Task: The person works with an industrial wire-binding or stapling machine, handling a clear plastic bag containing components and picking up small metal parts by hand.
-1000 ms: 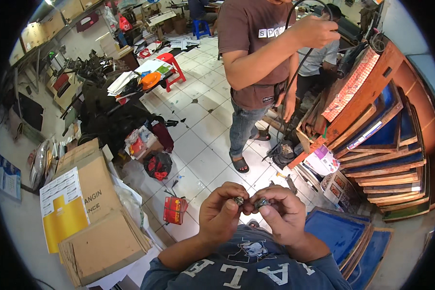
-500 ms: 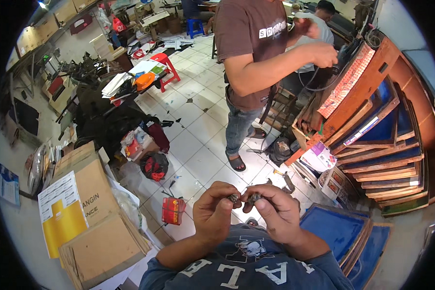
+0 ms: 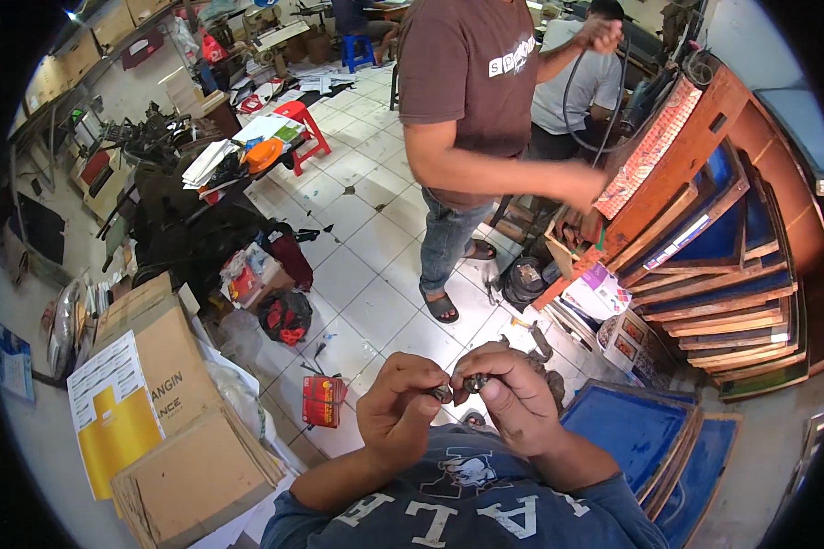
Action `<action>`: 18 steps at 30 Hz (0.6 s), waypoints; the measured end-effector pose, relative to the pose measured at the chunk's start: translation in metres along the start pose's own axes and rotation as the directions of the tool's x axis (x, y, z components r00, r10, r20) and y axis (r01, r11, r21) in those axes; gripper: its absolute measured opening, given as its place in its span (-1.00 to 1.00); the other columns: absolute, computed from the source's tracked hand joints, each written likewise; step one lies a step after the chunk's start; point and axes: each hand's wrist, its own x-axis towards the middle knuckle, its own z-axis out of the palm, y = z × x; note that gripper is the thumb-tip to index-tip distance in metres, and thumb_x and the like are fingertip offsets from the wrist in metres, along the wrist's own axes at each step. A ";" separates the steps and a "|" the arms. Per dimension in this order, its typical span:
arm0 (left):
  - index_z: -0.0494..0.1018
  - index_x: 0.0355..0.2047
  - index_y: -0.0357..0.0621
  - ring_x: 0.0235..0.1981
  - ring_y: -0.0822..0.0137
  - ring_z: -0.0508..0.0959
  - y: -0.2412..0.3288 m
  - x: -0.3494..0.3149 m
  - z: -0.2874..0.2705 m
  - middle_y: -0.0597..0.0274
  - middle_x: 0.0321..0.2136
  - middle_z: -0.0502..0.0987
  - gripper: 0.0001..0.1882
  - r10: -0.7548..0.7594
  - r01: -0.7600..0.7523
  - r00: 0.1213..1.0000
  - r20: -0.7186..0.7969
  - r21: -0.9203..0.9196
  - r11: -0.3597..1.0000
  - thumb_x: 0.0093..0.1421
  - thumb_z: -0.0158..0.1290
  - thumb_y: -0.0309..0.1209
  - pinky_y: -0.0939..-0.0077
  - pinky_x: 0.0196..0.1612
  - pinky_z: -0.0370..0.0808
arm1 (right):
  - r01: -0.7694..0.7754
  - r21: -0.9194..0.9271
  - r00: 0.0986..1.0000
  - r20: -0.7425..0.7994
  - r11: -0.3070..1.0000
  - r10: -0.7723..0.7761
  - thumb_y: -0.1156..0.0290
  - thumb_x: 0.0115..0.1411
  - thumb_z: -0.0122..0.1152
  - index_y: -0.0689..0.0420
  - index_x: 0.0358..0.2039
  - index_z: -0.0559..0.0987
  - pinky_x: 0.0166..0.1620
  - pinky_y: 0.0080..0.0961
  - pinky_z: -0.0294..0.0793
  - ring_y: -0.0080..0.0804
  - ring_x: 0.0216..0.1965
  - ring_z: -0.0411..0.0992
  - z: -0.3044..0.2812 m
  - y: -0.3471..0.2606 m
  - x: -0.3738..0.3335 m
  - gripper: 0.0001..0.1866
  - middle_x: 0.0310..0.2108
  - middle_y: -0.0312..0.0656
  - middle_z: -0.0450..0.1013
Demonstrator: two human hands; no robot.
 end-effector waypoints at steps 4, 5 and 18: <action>0.42 -0.24 -0.29 -0.33 0.36 0.43 0.003 -0.001 -0.001 0.06 -0.33 0.39 -0.72 0.019 -0.020 1.000 0.011 0.023 1.000 0.20 0.10 -0.29 0.56 -0.36 0.43 | 0.045 -0.104 0.998 0.051 0.994 -0.039 0.42 0.35 -0.16 0.23 -0.04 0.40 -0.15 -0.54 0.35 -0.43 -0.20 0.33 -0.001 0.000 0.000 -0.74 -0.17 -0.11 0.32; 0.42 -0.24 -0.29 -0.33 0.36 0.43 0.002 -0.001 -0.002 0.06 -0.32 0.39 -0.72 0.035 -0.035 0.999 0.018 0.039 0.999 0.20 0.10 -0.29 0.55 -0.36 0.44 | 0.049 -0.125 0.998 0.046 0.991 -0.044 0.41 0.35 -0.16 0.24 -0.07 0.41 -0.15 -0.52 0.36 -0.41 -0.21 0.34 -0.001 -0.001 0.000 -0.75 -0.18 -0.09 0.32; 0.42 -0.16 -0.38 -0.21 0.27 0.51 0.004 -0.004 -0.014 -0.04 -0.22 0.45 -0.78 0.084 -0.083 0.994 0.071 -0.021 0.996 0.24 0.01 -0.46 0.46 -0.13 0.48 | 0.134 -0.240 0.987 -0.052 0.962 -0.150 0.60 0.17 0.11 0.25 -0.10 0.45 -0.16 -0.57 0.39 -0.42 -0.20 0.37 0.015 -0.002 -0.003 -0.75 -0.20 -0.10 0.34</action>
